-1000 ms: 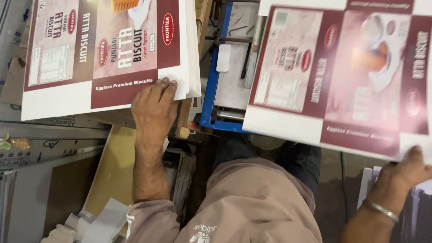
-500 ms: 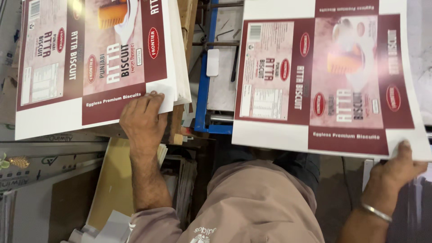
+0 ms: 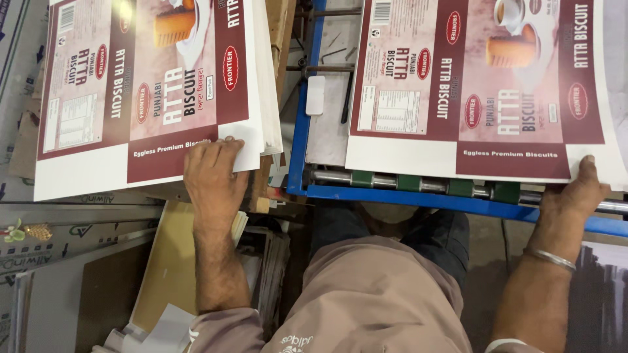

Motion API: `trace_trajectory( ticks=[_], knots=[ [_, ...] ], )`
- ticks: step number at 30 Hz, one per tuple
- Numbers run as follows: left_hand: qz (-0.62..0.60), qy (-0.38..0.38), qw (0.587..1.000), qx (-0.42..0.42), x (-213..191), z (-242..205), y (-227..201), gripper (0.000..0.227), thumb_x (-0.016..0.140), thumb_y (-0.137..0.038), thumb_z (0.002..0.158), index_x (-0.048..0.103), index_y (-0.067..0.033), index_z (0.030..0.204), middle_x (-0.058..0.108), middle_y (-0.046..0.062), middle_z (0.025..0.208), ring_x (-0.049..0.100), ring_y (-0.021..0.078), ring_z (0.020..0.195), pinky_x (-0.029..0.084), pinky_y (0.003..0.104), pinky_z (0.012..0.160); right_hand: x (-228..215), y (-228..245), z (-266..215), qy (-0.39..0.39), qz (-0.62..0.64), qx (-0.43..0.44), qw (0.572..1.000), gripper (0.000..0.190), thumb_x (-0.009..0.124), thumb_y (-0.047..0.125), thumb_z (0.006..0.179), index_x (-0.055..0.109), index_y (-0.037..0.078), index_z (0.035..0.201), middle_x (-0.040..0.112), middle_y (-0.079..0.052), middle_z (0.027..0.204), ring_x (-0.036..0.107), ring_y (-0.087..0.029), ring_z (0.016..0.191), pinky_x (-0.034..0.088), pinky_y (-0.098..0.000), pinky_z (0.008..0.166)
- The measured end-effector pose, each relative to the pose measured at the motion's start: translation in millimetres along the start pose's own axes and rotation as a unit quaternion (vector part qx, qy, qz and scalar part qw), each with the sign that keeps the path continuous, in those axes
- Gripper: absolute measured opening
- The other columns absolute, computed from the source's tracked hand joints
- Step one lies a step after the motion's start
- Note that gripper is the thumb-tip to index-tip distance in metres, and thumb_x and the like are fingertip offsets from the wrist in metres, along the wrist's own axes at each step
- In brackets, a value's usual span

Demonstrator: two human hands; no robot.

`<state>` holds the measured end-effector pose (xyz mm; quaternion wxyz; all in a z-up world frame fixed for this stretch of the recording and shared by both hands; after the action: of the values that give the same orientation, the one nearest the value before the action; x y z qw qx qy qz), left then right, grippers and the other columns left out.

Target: The person repeatedly picks up printed sheets labeled 'ATTRA BISCUIT' from a pile on the left and places them onto a blue roller conveyor on the right. The person handles the sheets one by one, maintaining a consistent rhythm throughout the clip.

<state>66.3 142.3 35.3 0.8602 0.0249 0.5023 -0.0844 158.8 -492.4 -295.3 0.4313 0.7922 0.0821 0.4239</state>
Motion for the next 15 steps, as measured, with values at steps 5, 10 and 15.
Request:
trace_trajectory(
  ticks=[5,10,15],
  knots=[
    [-0.051,0.009,0.999,-0.005,-2.0,-7.7,3.0,0.046,0.082,-0.008,0.079,0.069,-0.0065,0.123,0.069,0.012,0.123,0.062,0.0333,0.119,0.047,0.049,0.112,11.3,-6.2,3.9,0.063,-0.047,0.076,0.994,0.029,0.061,0.006,0.123,0.042,-0.012,0.136,0.056,-0.022,0.127,0.065,-0.037,0.110,0.071,-0.0583,0.096],
    [-0.091,0.005,0.996,-0.020,-16.3,-15.1,50.0,0.041,0.073,-0.007,0.089,0.069,-0.0058,0.130,0.070,0.014,0.132,0.065,0.0333,0.121,0.050,0.046,0.105,22.4,0.1,-43.7,0.076,-0.131,0.051,0.987,0.019,0.055,0.008,0.112,0.050,-0.003,0.127,0.066,-0.025,0.120,0.073,-0.040,0.106,0.069,-0.0495,0.089],
    [-0.089,-0.137,0.984,-0.067,-22.8,-13.2,73.4,0.019,0.061,-0.012,0.113,0.069,-0.0039,0.129,0.073,0.013,0.121,0.073,0.0314,0.109,0.057,0.043,0.095,87.3,6.2,-127.8,0.101,-0.197,0.079,0.972,0.035,0.062,0.015,0.108,0.054,-0.005,0.136,0.067,-0.025,0.127,0.074,-0.032,0.112,0.067,-0.0404,0.101]
  ],
)
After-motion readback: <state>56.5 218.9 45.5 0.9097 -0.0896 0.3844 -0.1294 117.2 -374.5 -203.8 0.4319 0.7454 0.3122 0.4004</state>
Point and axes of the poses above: each hand's wrist, its own z-axis towards the middle knuckle, its own x-axis out of the palm, y = z × x, the point moved 4 cm from there along z, towards the middle knuckle
